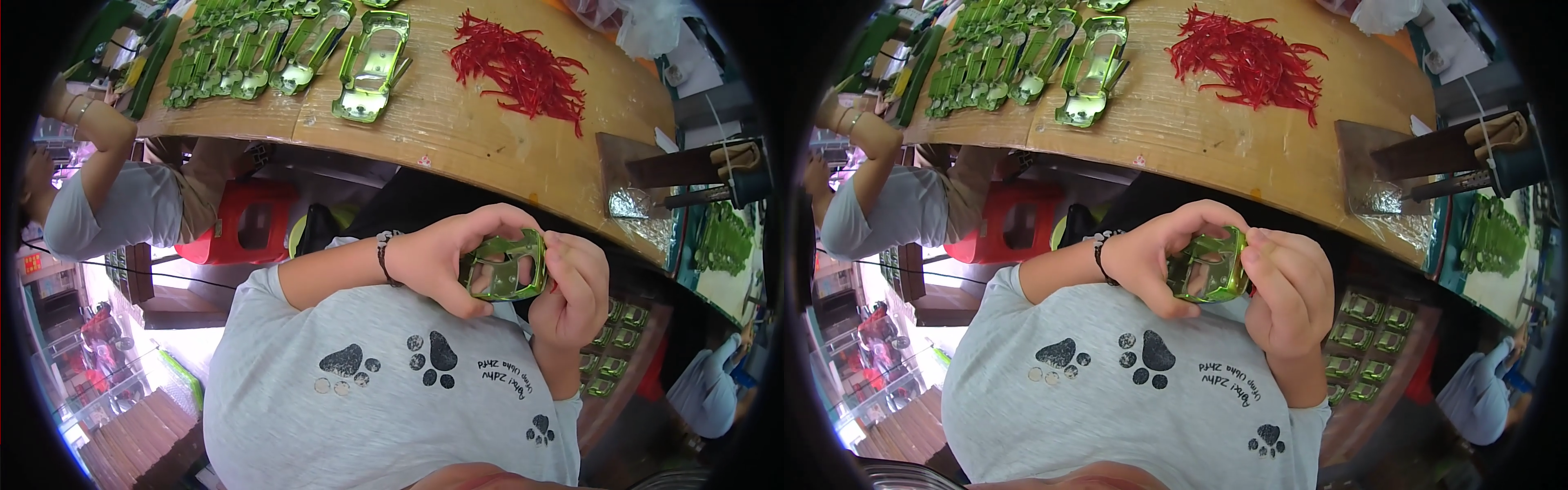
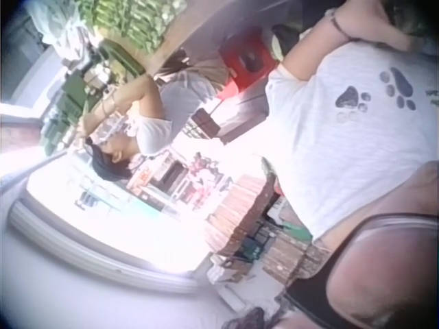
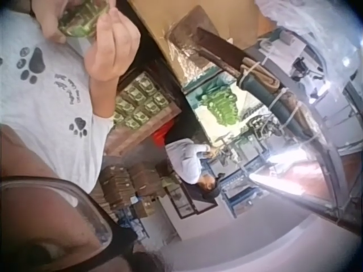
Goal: The person assembles small green plastic housings by hand on an industrial assembly line.
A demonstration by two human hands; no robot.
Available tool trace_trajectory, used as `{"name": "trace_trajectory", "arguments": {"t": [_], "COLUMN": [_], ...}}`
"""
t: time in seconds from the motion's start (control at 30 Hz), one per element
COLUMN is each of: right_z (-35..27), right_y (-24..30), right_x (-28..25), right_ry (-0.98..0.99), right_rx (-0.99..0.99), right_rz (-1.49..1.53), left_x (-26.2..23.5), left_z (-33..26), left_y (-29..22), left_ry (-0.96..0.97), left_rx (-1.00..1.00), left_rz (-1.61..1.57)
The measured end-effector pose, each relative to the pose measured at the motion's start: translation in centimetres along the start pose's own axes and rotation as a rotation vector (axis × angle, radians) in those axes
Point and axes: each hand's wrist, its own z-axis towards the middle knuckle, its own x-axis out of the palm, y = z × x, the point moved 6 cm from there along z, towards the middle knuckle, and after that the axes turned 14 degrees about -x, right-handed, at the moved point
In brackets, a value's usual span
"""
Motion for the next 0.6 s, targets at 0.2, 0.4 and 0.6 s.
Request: {"name": "trace_trajectory", "arguments": {"t": [0.2,0.4,0.6], "right_z": [-0.5,-4.1,-4.7], "right_y": [-0.9,-1.9,-1.7], "right_x": [0.2,1.7,2.4], "right_ry": [0.021,-0.287,-0.367], "right_rx": [0.182,0.626,0.419], "right_rz": [0.202,0.678,0.889], "left_x": [-0.6,-0.4,-0.2], "left_z": [0.2,-0.1,-0.5], "left_y": [0.9,-0.1,-0.9], "left_ry": [-0.086,-0.092,-0.107], "left_rx": [0.016,0.071,0.285], "left_rz": [0.022,0.089,0.419]}}
